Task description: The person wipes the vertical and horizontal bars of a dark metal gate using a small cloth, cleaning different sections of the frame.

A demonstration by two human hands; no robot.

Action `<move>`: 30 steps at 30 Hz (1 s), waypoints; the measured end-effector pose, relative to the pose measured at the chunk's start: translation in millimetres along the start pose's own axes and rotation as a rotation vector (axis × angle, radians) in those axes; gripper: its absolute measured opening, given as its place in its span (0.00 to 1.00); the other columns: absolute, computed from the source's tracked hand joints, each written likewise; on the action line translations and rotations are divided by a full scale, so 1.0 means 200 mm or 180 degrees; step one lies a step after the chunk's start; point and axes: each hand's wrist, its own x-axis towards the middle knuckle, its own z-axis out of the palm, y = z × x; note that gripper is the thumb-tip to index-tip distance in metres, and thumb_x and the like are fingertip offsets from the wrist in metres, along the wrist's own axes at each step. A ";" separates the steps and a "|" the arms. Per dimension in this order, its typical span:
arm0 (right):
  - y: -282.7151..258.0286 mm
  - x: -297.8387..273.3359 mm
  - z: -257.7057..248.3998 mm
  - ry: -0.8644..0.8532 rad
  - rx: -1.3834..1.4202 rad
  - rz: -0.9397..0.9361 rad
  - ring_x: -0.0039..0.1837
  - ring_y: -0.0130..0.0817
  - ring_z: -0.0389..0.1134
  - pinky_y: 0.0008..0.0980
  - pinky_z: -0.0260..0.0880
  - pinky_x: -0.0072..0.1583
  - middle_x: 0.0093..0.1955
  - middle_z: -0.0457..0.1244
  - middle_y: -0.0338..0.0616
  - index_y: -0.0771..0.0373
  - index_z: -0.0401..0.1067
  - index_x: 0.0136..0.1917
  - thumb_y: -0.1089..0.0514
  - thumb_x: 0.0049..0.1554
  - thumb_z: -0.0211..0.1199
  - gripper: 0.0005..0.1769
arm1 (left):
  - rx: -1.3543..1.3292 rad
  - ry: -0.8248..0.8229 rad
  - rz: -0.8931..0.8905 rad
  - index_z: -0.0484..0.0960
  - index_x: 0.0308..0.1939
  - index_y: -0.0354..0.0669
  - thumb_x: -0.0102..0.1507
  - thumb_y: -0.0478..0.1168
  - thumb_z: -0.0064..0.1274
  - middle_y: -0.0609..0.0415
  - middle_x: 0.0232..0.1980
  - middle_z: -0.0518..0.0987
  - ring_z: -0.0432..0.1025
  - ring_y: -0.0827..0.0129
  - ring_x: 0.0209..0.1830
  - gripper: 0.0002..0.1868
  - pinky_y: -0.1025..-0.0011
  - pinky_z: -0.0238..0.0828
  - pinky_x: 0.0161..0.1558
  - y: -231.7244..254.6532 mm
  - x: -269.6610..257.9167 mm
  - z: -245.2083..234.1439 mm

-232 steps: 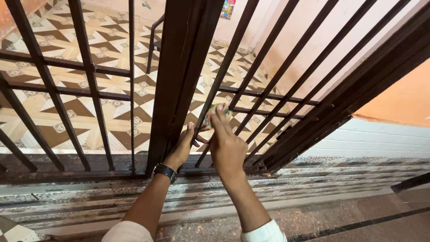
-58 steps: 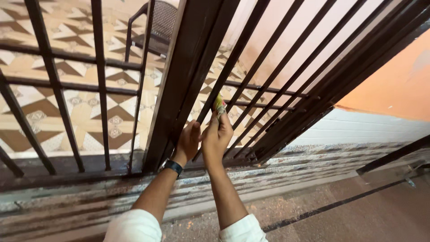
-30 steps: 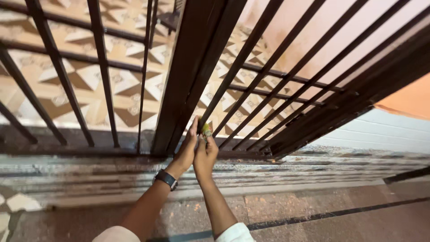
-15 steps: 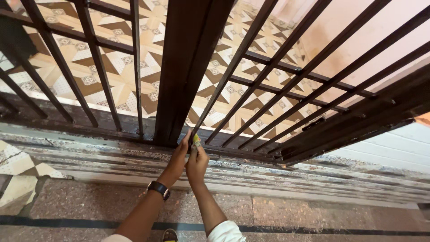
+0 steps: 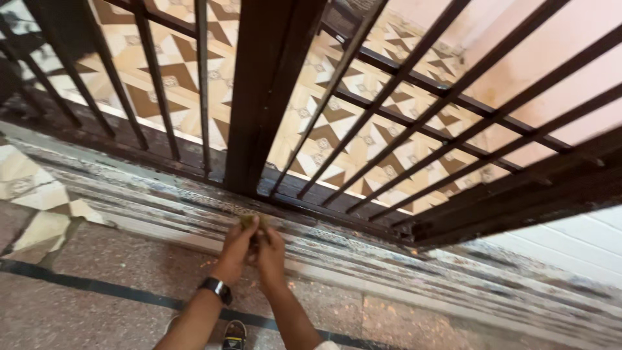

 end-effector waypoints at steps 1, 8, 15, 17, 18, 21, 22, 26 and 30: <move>-0.01 -0.01 0.00 0.0178 0.0163 0.0071 0.30 0.22 0.60 0.26 0.60 0.32 0.36 0.64 0.40 0.65 0.74 0.62 0.59 0.67 0.54 0.14 | -0.0193 -0.0020 0.0039 0.78 0.53 0.41 0.69 0.55 0.54 0.56 0.42 0.77 0.73 0.66 0.43 0.22 0.66 0.70 0.41 0.00 -0.03 -0.01; -0.29 0.06 0.02 0.1439 0.0799 -0.0642 0.30 0.19 0.59 0.24 0.65 0.32 0.48 0.69 0.39 0.60 0.71 0.67 0.59 0.66 0.51 0.18 | -0.0444 0.0289 -0.0393 0.71 0.66 0.46 0.66 0.51 0.46 0.48 0.63 0.80 0.75 0.61 0.59 0.26 0.60 0.72 0.58 -0.06 -0.19 -0.10; -0.23 0.14 0.20 0.1492 0.1259 -0.1072 0.28 0.25 0.61 0.25 0.66 0.30 0.56 0.67 0.42 0.57 0.58 0.70 0.60 0.65 0.50 0.21 | -0.0134 0.0230 -0.0378 0.72 0.67 0.40 0.66 0.52 0.45 0.45 0.65 0.79 0.75 0.57 0.64 0.29 0.59 0.72 0.61 -0.01 -0.26 -0.16; -0.17 0.18 0.21 0.1435 0.1215 -0.1102 0.28 0.27 0.62 0.25 0.66 0.30 0.57 0.67 0.45 0.60 0.58 0.68 0.61 0.65 0.50 0.18 | 0.0048 0.0235 -0.0400 0.74 0.66 0.39 0.66 0.54 0.43 0.45 0.64 0.81 0.75 0.59 0.64 0.30 0.60 0.71 0.62 0.01 -0.28 -0.18; -0.14 0.20 0.21 0.1404 0.1189 -0.1115 0.29 0.27 0.63 0.25 0.67 0.30 0.57 0.67 0.47 0.61 0.58 0.67 0.61 0.65 0.50 0.17 | 0.0134 0.0242 -0.0412 0.75 0.66 0.39 0.67 0.55 0.42 0.46 0.64 0.81 0.75 0.60 0.64 0.30 0.61 0.70 0.62 0.02 -0.29 -0.19; -0.08 0.31 0.23 0.1644 0.1076 -0.0936 0.31 0.26 0.64 0.27 0.68 0.31 0.52 0.66 0.50 0.64 0.62 0.61 0.62 0.64 0.55 0.13 | 0.0132 0.0352 -0.0522 0.72 0.67 0.43 0.67 0.56 0.42 0.47 0.65 0.80 0.75 0.60 0.65 0.29 0.61 0.69 0.63 0.00 -0.33 -0.24; -0.07 0.33 0.24 0.1557 0.1092 -0.0991 0.30 0.27 0.63 0.27 0.67 0.31 0.50 0.65 0.50 0.66 0.63 0.61 0.62 0.65 0.56 0.12 | 0.0116 0.0381 -0.0529 0.72 0.67 0.43 0.67 0.55 0.43 0.47 0.65 0.81 0.75 0.60 0.65 0.30 0.60 0.69 0.63 -0.01 -0.33 -0.26; -0.07 0.32 0.26 0.1395 0.1001 -0.0852 0.29 0.24 0.63 0.26 0.65 0.30 0.44 0.66 0.42 0.63 0.67 0.60 0.60 0.65 0.55 0.11 | 0.0142 0.0465 -0.0562 0.73 0.68 0.43 0.66 0.55 0.44 0.46 0.65 0.81 0.75 0.59 0.65 0.31 0.60 0.69 0.63 -0.04 -0.32 -0.33; -0.10 0.22 0.20 0.1042 0.0578 -0.1142 0.26 0.21 0.59 0.24 0.60 0.29 0.44 0.69 0.37 0.61 0.71 0.61 0.59 0.63 0.54 0.14 | 0.0193 0.0410 -0.0671 0.72 0.68 0.44 0.66 0.57 0.43 0.48 0.66 0.81 0.74 0.61 0.65 0.31 0.60 0.67 0.63 -0.08 -0.28 -0.32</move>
